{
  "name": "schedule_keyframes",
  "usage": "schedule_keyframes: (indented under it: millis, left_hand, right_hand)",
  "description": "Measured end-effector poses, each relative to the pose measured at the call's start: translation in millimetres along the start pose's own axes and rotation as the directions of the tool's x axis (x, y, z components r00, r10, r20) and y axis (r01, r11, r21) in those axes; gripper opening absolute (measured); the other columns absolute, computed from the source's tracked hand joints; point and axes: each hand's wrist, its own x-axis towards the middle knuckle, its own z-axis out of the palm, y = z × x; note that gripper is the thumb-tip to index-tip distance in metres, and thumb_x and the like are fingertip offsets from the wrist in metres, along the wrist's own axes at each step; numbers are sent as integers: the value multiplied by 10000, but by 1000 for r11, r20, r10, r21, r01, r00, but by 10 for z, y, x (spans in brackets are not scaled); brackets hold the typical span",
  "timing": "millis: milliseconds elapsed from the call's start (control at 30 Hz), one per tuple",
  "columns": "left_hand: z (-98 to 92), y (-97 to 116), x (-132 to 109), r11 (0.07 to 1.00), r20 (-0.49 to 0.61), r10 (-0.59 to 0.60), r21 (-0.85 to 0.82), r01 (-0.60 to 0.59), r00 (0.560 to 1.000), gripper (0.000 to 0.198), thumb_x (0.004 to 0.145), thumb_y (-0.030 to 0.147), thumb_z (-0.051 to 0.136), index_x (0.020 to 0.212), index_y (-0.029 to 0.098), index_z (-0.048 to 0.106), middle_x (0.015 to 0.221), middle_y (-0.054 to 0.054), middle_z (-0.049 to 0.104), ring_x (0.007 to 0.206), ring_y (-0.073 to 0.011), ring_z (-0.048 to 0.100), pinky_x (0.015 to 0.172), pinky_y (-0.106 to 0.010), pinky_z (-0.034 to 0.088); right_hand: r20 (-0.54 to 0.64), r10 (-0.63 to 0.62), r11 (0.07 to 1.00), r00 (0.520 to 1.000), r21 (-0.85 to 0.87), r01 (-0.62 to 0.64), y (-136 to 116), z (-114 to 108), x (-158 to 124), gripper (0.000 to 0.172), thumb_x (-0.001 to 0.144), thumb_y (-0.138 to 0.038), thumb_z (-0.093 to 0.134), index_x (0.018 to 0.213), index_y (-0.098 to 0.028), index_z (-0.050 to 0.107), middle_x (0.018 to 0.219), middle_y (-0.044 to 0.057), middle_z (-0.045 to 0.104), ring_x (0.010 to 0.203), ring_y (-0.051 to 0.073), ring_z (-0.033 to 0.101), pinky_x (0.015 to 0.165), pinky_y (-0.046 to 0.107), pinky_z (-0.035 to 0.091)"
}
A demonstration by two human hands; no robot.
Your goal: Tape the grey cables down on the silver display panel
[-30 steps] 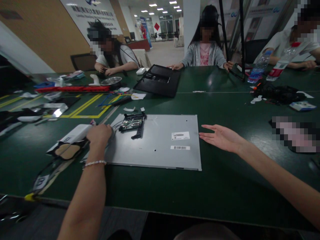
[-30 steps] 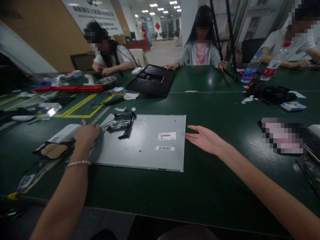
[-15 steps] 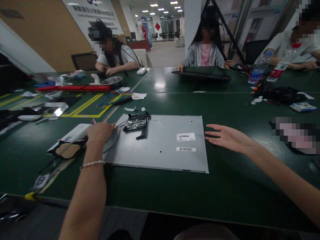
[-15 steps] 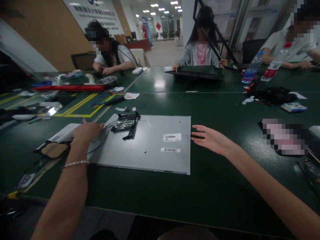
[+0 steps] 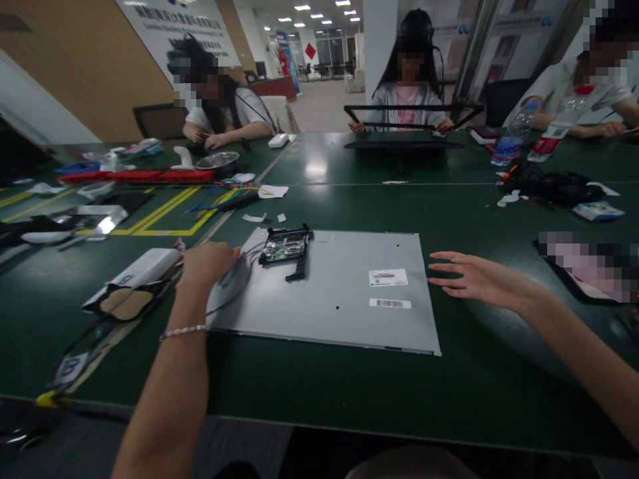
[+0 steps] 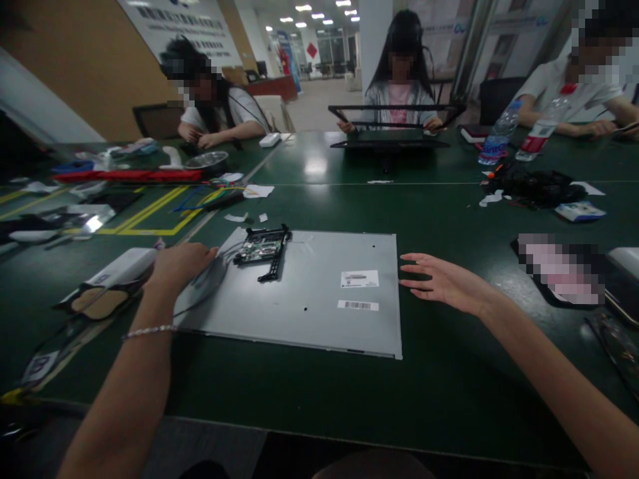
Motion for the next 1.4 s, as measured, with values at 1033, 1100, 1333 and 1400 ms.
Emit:
schedule_keyframes:
  millis: [1033, 1100, 1333, 1400]
  left_hand:
    - [-170, 575, -260, 974, 84, 220, -77, -214, 972, 628, 938, 527, 309, 959, 38, 703, 1050, -241, 671, 914, -309, 643, 819, -376, 468]
    - [-172, 580, -263, 974, 84, 219, -85, -212, 972, 635, 936, 523, 310, 946, 28, 707, 1042, -255, 668, 916, -327, 644, 809, -385, 469]
    - [-199, 592, -290, 977, 98, 201, -90, -192, 975, 671, 932, 544, 265, 966, 44, 712, 1076, -260, 661, 964, -360, 632, 800, -406, 475]
    - [-202, 603, -295, 979, 105, 191, -90, -181, 976, 676, 933, 546, 252, 969, 53, 713, 1087, -258, 658, 967, -358, 633, 803, -407, 477]
  right_hand:
    - [-238, -262, 940, 935, -282, 191, 51, -527, -331, 337, 886, -439, 563, 1204, -331, 589, 1476, 11, 446, 1300, 291, 480, 1126, 466, 350]
    - [-236, -245, 948, 940, -261, 181, 84, -515, -295, 414, 895, -460, 544, 1289, -333, 529, 1473, 26, 450, 1326, 277, 450, 1135, 459, 335]
    - [-236, -237, 957, 942, -222, 185, 124, -375, -228, 569, 902, -488, 522, 1430, -332, 376, 1523, 45, 378, 1382, 244, 367, 1171, 430, 255]
    - [-237, -245, 952, 940, -241, 187, 127, -365, -229, 574, 902, -496, 516, 1431, -326, 377, 1540, 42, 350, 1388, 250, 356, 1176, 433, 242]
